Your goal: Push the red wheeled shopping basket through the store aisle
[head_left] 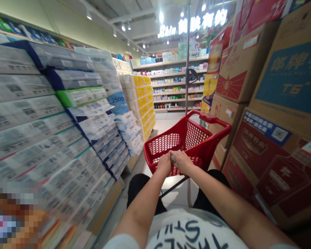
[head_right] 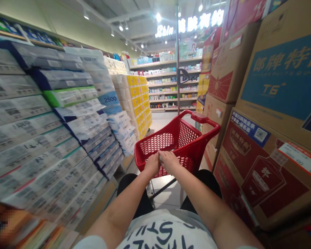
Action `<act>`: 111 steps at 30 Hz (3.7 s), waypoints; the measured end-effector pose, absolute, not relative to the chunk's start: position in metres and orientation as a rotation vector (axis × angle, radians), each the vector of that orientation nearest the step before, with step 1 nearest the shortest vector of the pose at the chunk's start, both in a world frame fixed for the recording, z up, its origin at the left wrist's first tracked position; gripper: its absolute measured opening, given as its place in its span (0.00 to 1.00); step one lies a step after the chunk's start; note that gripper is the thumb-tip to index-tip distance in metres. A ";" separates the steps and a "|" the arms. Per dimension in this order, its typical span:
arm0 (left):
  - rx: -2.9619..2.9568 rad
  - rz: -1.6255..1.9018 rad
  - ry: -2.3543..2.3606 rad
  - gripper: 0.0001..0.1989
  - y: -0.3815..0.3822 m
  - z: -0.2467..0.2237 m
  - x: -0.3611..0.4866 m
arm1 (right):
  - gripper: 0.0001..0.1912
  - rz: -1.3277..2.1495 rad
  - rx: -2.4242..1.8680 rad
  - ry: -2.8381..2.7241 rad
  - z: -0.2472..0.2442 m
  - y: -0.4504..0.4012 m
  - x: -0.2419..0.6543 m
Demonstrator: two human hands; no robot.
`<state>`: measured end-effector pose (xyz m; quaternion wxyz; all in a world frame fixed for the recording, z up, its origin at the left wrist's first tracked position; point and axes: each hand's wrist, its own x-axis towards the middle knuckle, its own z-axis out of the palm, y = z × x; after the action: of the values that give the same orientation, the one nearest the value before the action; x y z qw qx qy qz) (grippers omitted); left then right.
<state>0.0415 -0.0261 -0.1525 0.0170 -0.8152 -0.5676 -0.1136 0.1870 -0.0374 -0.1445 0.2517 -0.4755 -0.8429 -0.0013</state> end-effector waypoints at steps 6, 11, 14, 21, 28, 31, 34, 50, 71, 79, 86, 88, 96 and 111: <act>-2.539 -0.333 -1.801 0.30 -0.024 -0.153 0.038 | 0.16 -0.117 -1.438 -2.333 -0.136 -0.030 0.197; -2.513 -0.211 -1.755 0.23 -0.025 -0.148 0.043 | 0.17 -0.254 -1.569 -2.088 -0.140 -0.030 0.226; -2.472 -0.148 -1.720 0.16 -0.025 -0.147 0.047 | 0.22 -0.269 -1.456 -2.175 -0.143 -0.036 0.230; -2.458 -0.080 -1.747 0.15 -0.024 -0.142 0.049 | 0.23 -0.164 -1.499 -2.081 -0.141 -0.035 0.227; -2.454 -0.077 -1.749 0.15 -0.023 -0.142 0.048 | 0.26 -0.157 -1.428 -2.196 -0.151 -0.028 0.229; -2.454 -0.091 -1.741 0.15 -0.023 -0.142 0.048 | 0.24 -0.204 -1.466 -2.150 -0.153 -0.026 0.231; -2.453 -0.093 -1.759 0.15 -0.022 -0.142 0.048 | 0.24 -0.194 -1.390 -2.215 -0.154 -0.026 0.229; -2.465 -0.085 -1.809 0.15 -0.017 -0.139 0.044 | 0.25 -0.208 -1.456 -2.082 -0.154 -0.019 0.260; -2.482 -0.177 -1.788 0.13 -0.021 -0.143 0.039 | 0.26 -0.132 -1.418 -2.087 -0.156 -0.028 0.239; -2.489 -0.190 -1.778 0.13 -0.017 -0.141 0.037 | 0.26 -0.142 -1.306 -2.133 -0.146 -0.024 0.258; -2.466 -0.185 -1.776 0.12 -0.013 -0.144 0.038 | 0.26 -0.339 -1.316 -2.149 -0.156 -0.025 0.257; -2.466 -0.184 -1.776 0.13 -0.012 -0.145 0.037 | 0.25 -0.361 -1.345 -2.098 -0.156 -0.025 0.260; -2.470 -0.191 -1.784 0.12 -0.013 -0.145 0.037 | 0.25 -0.320 -1.341 -2.053 -0.162 -0.024 0.270; -2.465 -0.215 -1.780 0.12 -0.017 -0.145 0.035 | 0.23 -0.226 -1.436 -2.014 -0.147 -0.028 0.260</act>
<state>0.0355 -0.0172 -0.1448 0.0469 -0.8078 -0.5834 -0.0704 0.2604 -0.0279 -0.1473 0.3228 -0.5472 -0.7675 -0.0862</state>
